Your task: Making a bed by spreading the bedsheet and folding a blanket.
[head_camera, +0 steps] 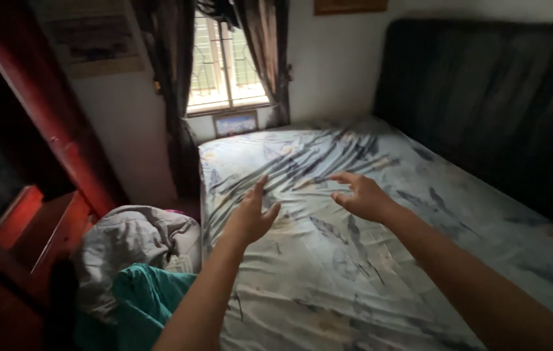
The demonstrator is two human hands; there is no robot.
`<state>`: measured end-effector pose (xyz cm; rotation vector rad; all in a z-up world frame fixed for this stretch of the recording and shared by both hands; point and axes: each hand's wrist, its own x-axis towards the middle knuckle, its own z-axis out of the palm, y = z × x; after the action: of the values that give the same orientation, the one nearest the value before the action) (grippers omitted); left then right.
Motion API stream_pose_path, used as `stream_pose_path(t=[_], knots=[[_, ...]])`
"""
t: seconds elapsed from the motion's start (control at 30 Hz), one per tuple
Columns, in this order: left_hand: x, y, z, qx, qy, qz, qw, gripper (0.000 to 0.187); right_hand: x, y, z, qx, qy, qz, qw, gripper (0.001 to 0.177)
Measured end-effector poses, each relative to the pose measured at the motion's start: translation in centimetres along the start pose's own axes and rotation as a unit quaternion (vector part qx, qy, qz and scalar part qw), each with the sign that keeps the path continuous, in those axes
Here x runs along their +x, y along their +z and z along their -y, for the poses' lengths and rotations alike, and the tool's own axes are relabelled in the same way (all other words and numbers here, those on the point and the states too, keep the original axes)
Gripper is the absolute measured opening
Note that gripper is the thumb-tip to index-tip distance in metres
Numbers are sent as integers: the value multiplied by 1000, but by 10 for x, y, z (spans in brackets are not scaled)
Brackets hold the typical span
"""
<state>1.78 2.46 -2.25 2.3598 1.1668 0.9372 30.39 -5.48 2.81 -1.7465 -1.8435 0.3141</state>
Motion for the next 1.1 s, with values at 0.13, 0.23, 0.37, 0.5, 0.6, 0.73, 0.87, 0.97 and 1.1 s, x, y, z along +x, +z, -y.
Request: stream_pose_path(t=[0.13, 0.23, 0.37, 0.5, 0.6, 0.73, 0.87, 0.97, 1.1], knots=[[11, 17, -10, 19, -21, -15, 999, 81, 19, -11, -27, 25, -31, 7, 999, 57], [20, 35, -21, 26, -53, -15, 998, 82, 33, -27, -54, 19, -67, 15, 997, 58], [26, 57, -45, 38, -46, -55, 997, 81, 35, -53, -78, 4, -68, 30, 997, 60], [31, 75, -73, 57, -77, -57, 994, 80, 34, -74, -103, 23, -63, 39, 997, 59], [35, 85, -91, 68, -91, -59, 992, 82, 36, -85, -126, 18, -69, 47, 996, 60], [40, 89, -116, 64, -107, -52, 991, 81, 31, -101, -137, 18, -51, 54, 997, 60], [48, 94, -115, 67, -88, -49, 993, 82, 28, -111, -144, 13, -26, 49, 998, 60], [46, 96, -107, 67, -60, -40, 995, 82, 20, -113, -150, 25, -14, 36, 999, 60], [46, 90, -113, 78, -85, -8, 993, 83, 3, -111, -158, -1, -35, 25, 999, 55]])
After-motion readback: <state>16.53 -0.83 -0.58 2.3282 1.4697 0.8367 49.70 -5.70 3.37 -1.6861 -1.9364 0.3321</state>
